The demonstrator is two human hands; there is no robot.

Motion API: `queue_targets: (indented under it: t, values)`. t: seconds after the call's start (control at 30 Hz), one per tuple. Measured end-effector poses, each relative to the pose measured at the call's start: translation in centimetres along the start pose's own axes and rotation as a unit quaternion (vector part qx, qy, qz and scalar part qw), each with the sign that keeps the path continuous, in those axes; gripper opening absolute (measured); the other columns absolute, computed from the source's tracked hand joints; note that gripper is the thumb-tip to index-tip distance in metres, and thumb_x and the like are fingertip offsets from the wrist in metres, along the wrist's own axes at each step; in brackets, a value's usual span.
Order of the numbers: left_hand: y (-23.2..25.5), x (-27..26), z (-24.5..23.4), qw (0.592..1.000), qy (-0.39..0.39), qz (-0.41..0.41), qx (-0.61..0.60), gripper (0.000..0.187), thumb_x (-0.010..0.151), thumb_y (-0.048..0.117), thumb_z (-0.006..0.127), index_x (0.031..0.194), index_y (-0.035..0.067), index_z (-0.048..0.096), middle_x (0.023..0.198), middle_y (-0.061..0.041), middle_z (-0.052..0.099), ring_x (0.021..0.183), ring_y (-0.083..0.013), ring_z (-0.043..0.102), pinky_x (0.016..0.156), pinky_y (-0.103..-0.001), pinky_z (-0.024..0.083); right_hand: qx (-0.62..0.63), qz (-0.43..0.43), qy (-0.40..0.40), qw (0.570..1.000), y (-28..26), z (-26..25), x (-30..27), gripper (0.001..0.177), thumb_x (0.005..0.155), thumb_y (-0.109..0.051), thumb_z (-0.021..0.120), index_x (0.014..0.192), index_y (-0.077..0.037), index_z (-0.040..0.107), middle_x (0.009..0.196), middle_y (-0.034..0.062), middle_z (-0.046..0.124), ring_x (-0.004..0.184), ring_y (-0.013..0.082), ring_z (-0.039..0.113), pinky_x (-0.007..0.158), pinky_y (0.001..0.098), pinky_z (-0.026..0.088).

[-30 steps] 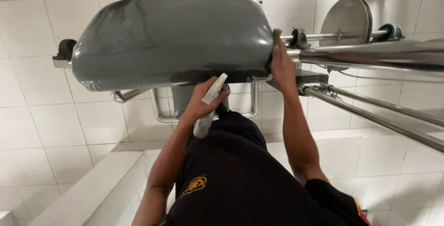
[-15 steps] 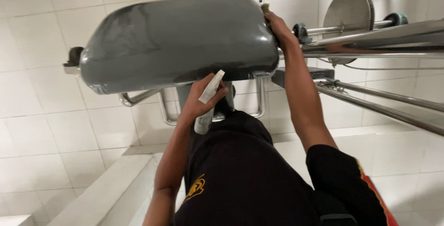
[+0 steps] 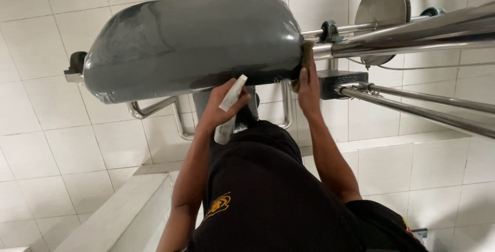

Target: The person sprays cleaning solution onto the metal frame and padded seat of a gym weight machine and wipes the surfaces with a cloth.

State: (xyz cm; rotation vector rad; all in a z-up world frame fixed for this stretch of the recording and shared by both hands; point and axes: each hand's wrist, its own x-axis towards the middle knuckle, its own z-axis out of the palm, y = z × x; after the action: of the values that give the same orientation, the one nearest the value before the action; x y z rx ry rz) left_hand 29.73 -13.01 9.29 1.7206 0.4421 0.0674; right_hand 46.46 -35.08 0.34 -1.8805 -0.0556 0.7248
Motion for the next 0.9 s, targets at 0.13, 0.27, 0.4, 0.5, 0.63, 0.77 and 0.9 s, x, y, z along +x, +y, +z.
queue_targets:
  t: [0.13, 0.27, 0.4, 0.5, 0.63, 0.77, 0.9]
  values:
    - [-0.1, -1.3, -0.4, 1.0, 0.003, -0.018, -0.001, 0.02, 0.092, 0.023, 0.078, 0.093, 0.008, 0.064, 0.079, -0.003, 0.068, 0.072, -0.0146, 0.065, 0.067, -0.034, 0.053, -0.181, -0.358, 0.077, 0.913, -0.4, 2.0, 1.0, 0.051, 0.121, -0.02, 0.036, 0.169, -0.01, 0.022, 0.166, 0.0267, 0.037, 0.154, 0.0411, 0.031, 0.126, 0.0531, 0.029]
    - [-1.2, -3.5, -1.8, 0.998, 0.028, -0.056, 0.021, 0.019, 0.091, 0.021, 0.078, 0.091, 0.008, 0.064, 0.077, -0.003, 0.067, 0.069, -0.0148, 0.064, 0.065, -0.033, 0.052, -0.418, -0.405, 0.058, 0.811, -3.1, 5.4, 2.1, 0.052, 0.116, -0.023, 0.047, 0.166, -0.021, 0.033, 0.173, 0.0121, 0.026, 0.162, 0.0342, 0.017, 0.134, 0.0547, 0.016]
    - [-2.3, -5.8, -2.9, 0.996, 0.058, -0.048, 0.043, 0.018, 0.09, 0.017, 0.079, 0.093, 0.006, 0.065, 0.078, -0.004, 0.067, 0.069, -0.0145, 0.063, 0.064, -0.033, 0.052, -0.424, -0.495, -0.115, 0.749, -6.2, 14.8, 0.9, 0.065, 0.109, -0.037, 0.061, 0.165, -0.014, 0.036, 0.17, 0.0193, 0.022, 0.157, 0.0386, 0.017, 0.129, 0.0556, 0.013]
    - [-2.5, -7.9, -4.1, 0.992, 0.12, 0.025, -0.011, 0.015, 0.093, 0.014, 0.076, 0.095, 0.006, 0.065, 0.081, -0.004, 0.066, 0.073, -0.0148, 0.062, 0.067, -0.032, 0.052, -0.441, -0.551, -0.128, 0.697, -6.9, 20.2, -0.6, 0.068, 0.107, -0.037, 0.065, 0.166, -0.02, 0.038, 0.171, 0.0147, 0.023, 0.159, 0.0365, 0.015, 0.131, 0.0533, 0.011]
    - [-3.5, -10.4, -7.2, 0.985, 0.167, 0.038, -0.029, 0.016, 0.093, 0.013, 0.075, 0.1, 0.004, 0.064, 0.084, -0.004, 0.067, 0.074, -0.0143, 0.063, 0.068, -0.031, 0.051, -0.349, -0.619, -0.141, 0.689, -3.6, 21.0, -2.9, 0.068, 0.102, -0.045, 0.064, 0.163, -0.03, 0.037, 0.172, 0.0049, 0.019, 0.158, 0.0294, 0.012, 0.13, 0.0501, 0.004]
    - [-5.7, -12.9, -10.4, 0.976, 0.206, -0.015, -0.07, 0.014, 0.094, 0.014, 0.074, 0.095, 0.005, 0.063, 0.076, -0.003, 0.065, 0.07, -0.0127, 0.06, 0.064, -0.03, 0.048, -0.487, -0.509, 0.066, 0.707, -0.8, 16.0, -1.8, 0.056, 0.113, -0.029, 0.058, 0.165, -0.026, 0.038, 0.175, 0.0004, 0.022, 0.164, 0.0259, 0.015, 0.132, 0.0504, -0.006]
    - [-7.8, -14.9, -14.9, 0.972, 0.231, -0.029, -0.028, 0.013, 0.092, 0.013, 0.074, 0.091, 0.005, 0.063, 0.074, -0.003, 0.066, 0.067, -0.0111, 0.061, 0.062, -0.03, 0.049, -0.471, -0.437, 0.143, 0.753, -2.5, 17.9, -1.6, 0.052, 0.112, -0.034, 0.051, 0.162, -0.024, 0.043, 0.17, 0.0052, 0.034, 0.16, 0.0312, 0.023, 0.131, 0.0531, 0.002]
